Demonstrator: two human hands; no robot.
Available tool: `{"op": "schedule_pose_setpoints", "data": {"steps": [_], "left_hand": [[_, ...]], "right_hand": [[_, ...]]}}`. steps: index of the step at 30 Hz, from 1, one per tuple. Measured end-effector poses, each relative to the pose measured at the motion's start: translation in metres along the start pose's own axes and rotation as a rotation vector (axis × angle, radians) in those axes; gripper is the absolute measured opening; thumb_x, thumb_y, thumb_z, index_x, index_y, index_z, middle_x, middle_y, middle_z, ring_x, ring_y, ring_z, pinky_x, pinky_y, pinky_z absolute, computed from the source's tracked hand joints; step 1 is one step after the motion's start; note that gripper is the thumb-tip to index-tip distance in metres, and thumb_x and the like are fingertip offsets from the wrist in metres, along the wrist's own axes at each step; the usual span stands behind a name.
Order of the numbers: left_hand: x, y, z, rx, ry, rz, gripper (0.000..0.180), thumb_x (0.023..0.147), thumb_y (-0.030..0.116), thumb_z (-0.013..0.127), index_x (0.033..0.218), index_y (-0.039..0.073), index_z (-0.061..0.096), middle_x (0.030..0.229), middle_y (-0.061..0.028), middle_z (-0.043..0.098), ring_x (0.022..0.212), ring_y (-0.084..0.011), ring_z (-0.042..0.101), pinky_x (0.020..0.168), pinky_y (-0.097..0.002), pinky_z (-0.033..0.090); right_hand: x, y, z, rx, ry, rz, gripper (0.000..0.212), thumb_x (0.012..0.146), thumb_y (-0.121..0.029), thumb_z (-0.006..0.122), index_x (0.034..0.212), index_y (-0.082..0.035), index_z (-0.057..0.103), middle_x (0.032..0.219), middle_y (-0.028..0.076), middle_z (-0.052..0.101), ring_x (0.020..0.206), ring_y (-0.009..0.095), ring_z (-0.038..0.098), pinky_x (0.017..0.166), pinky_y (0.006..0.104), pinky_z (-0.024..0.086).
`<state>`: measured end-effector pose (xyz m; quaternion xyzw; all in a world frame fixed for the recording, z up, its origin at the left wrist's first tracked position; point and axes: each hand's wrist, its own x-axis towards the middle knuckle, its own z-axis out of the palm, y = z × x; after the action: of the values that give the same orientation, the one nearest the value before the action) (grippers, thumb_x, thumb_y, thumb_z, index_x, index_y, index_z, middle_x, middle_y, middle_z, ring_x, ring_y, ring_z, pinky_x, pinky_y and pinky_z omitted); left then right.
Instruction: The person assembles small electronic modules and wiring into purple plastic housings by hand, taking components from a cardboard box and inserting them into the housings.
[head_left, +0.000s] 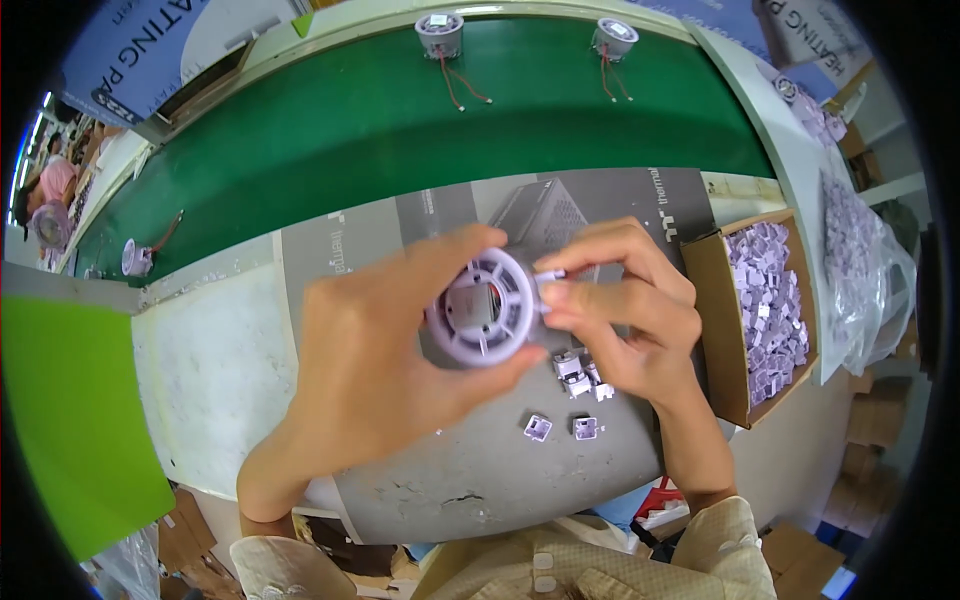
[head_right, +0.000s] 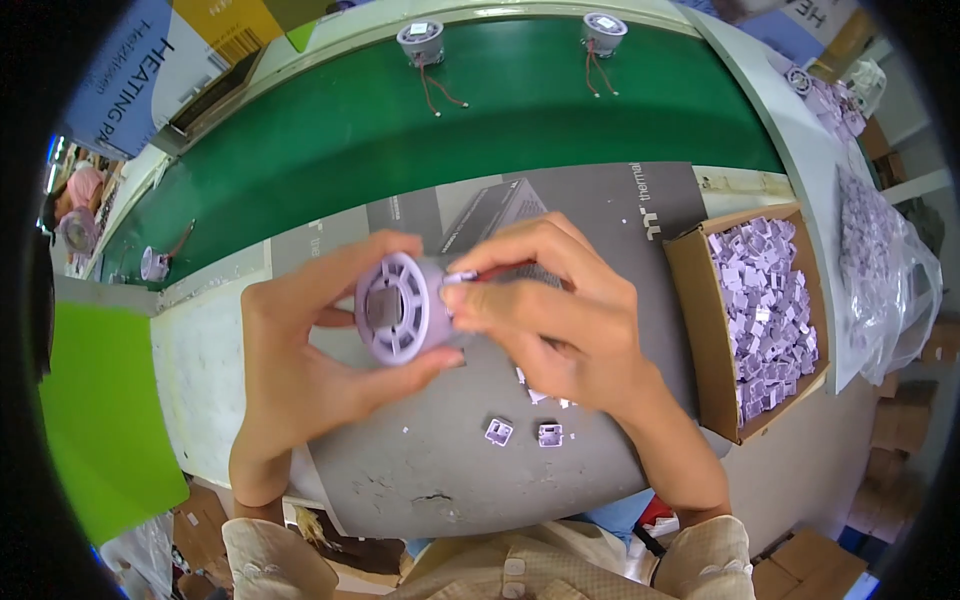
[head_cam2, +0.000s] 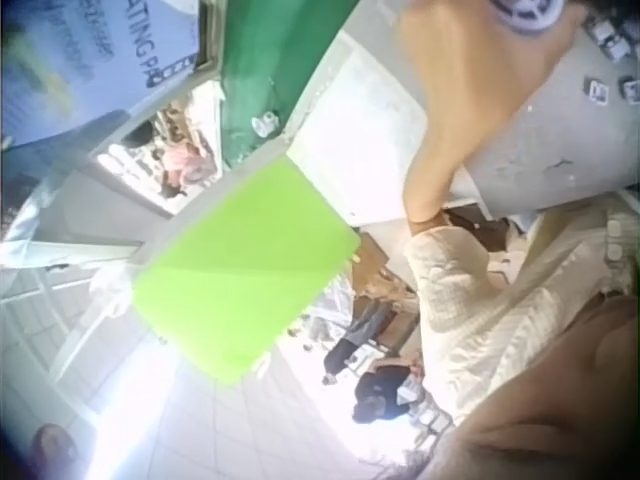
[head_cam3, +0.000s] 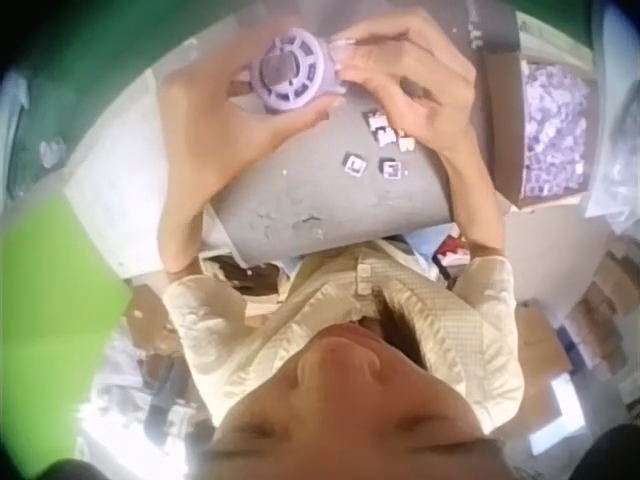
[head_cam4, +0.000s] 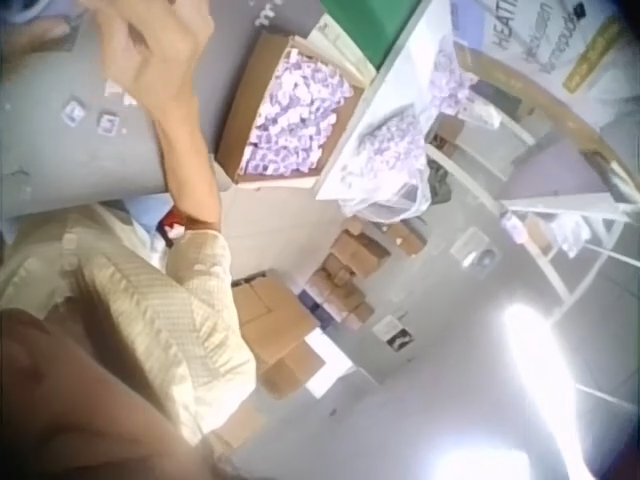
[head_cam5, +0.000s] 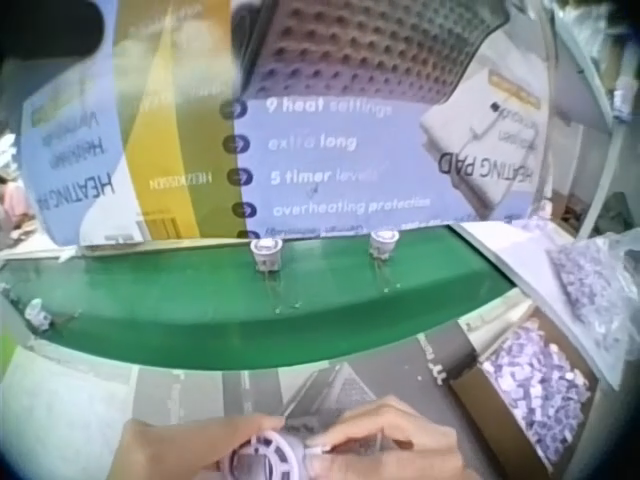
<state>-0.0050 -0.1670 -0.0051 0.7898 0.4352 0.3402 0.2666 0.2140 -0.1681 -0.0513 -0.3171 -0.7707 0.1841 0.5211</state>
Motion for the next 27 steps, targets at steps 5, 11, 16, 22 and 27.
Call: {"op": "schedule_pose_setpoints", "data": {"steps": [5,11,16,22,27], "left_hand": [[0.025,-0.025,-0.031,0.151,0.188,-0.04,0.057,0.069,0.012,0.088,0.12,0.004,0.065,0.105,-0.0093,0.071,0.092,-0.0172,0.071,0.078,-0.0286,0.058],[0.028,-0.148,-0.129,0.564,0.29,-0.373,0.057,0.069,0.027,0.089,0.115,0.0,0.068,0.103,-0.0148,0.074,0.093,-0.0227,0.072,0.085,-0.0354,0.055],[0.015,-0.25,-0.165,0.42,0.178,-0.523,0.075,0.068,0.037,0.091,0.125,-0.002,0.062,0.108,-0.0177,0.072,0.1,-0.026,0.07,0.091,-0.0352,0.052],[0.089,-0.201,-0.118,0.747,0.048,0.139,0.084,0.081,0.027,0.08,0.149,0.0,0.039,0.145,-0.0203,0.051,0.129,-0.0388,0.052,0.109,-0.0434,0.041],[0.19,-0.258,-0.074,1.209,-0.141,0.251,0.066,0.089,0.009,0.068,0.149,0.01,0.04,0.141,-0.0226,0.053,0.13,-0.0398,0.051,0.105,-0.0477,0.044]], "right_hand": [[0.015,-0.012,-0.025,-0.393,-0.025,-0.029,0.048,0.069,-0.021,0.086,0.114,-0.013,0.074,0.119,0.009,0.065,0.109,0.033,0.058,0.097,0.0449,0.047],[-0.004,-0.01,-0.038,-0.065,-0.851,0.549,0.057,0.066,-0.025,0.091,0.114,-0.009,0.067,0.109,0.01,0.064,0.083,0.028,0.066,0.074,0.0391,0.053],[-0.009,-0.009,-0.028,0.007,-0.956,0.552,0.033,0.076,-0.007,0.08,0.105,-0.006,0.065,0.103,0.009,0.066,0.091,0.031,0.068,0.08,0.0414,0.053],[-0.019,-0.005,-0.023,-0.026,-0.839,0.502,0.02,0.076,-0.001,0.072,0.094,-0.002,0.065,0.1,0.014,0.067,0.093,0.035,0.067,0.081,0.0433,0.052],[-0.014,0.003,-0.025,0.037,-0.831,0.431,0.018,0.077,-0.002,0.074,0.091,-0.004,0.064,0.093,0.009,0.066,0.085,0.03,0.067,0.074,0.0406,0.052]]}}
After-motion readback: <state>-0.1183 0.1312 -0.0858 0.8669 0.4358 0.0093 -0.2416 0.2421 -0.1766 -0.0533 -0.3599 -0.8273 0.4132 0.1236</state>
